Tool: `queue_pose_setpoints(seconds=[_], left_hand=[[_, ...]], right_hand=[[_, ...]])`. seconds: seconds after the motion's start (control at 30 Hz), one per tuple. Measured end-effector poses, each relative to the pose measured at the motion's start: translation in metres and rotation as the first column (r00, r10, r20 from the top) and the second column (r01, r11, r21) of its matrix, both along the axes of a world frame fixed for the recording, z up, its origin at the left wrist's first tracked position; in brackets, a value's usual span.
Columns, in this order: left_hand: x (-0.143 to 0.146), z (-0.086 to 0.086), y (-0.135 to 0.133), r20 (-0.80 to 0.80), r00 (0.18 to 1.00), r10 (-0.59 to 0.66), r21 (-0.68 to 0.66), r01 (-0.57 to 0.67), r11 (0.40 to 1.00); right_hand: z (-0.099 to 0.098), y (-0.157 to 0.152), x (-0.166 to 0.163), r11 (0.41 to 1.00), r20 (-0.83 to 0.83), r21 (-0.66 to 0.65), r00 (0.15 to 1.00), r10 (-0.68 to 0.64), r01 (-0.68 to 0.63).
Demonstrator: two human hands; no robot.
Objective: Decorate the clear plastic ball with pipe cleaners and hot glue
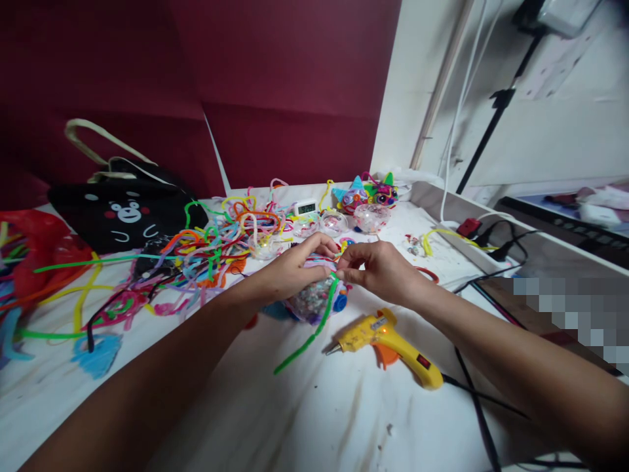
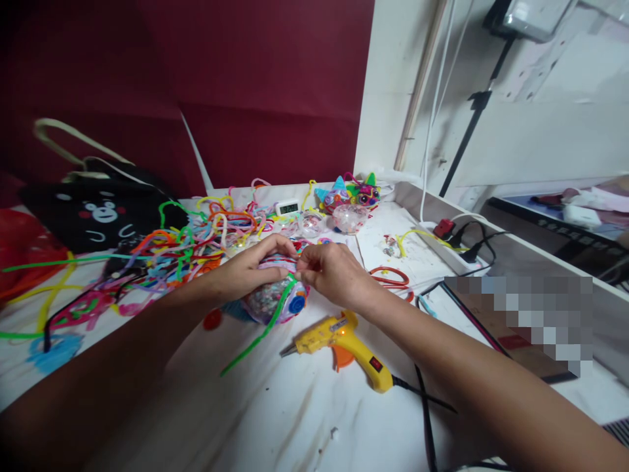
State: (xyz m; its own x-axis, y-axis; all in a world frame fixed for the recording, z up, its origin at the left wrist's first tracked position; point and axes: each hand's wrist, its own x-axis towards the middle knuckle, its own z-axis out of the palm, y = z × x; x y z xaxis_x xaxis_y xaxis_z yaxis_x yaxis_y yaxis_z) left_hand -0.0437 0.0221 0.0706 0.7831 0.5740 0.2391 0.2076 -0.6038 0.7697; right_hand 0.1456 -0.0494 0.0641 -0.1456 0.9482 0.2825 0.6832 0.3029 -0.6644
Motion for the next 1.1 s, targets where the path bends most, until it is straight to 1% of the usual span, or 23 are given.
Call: queue_pose_setpoints(seconds=[0.23, 0.37, 0.47, 0.6, 0.73, 0.83, 0.97, 1.1], left_hand=[[-0.001, 0.0, 0.002, -0.002, 0.999, -0.041, -0.034, 0.041, 0.999], [-0.006, 0.003, 0.005, 0.002, 1.0, -0.017, -0.166, 0.017, 0.986], [-0.01, 0.003, 0.009, 0.065, 0.997, -0.039, -0.277, 0.055, 0.959], [-0.015, 0.0, 0.013, 0.105, 0.993, -0.049, -0.348, 0.082, 0.934], [-0.017, -0.002, 0.015, 0.129, 0.99, -0.063, -0.364, 0.107, 0.925], [-0.018, -0.002, 0.015, 0.139, 0.989, -0.056, -0.345, 0.101, 0.933], [-0.022, -0.002, 0.011, 0.131, 0.991, -0.002, -0.3, 0.041, 0.953], [-0.034, -0.007, 0.009, 0.112, 0.991, 0.079, -0.337, -0.037, 0.941]], right_hand=[[-0.006, 0.0, 0.004, 0.996, 0.079, 0.09, 0.997, 0.016, -0.024], [-0.008, 0.003, 0.006, 0.995, 0.075, 0.089, 0.997, 0.033, -0.04], [-0.01, 0.007, 0.007, 0.994, 0.046, 0.095, 0.998, 0.041, -0.045], [-0.01, 0.009, 0.006, 0.994, 0.037, 0.094, 0.998, 0.056, -0.06], [-0.008, 0.011, 0.006, 0.992, 0.042, 0.094, 0.996, 0.081, -0.084], [-0.008, 0.013, 0.006, 0.991, 0.042, 0.089, 0.995, 0.092, -0.095], [-0.008, 0.018, 0.008, 0.992, 0.028, 0.074, 0.994, 0.103, -0.105], [-0.01, 0.021, 0.009, 0.992, 0.014, 0.067, 0.994, 0.11, -0.111]])
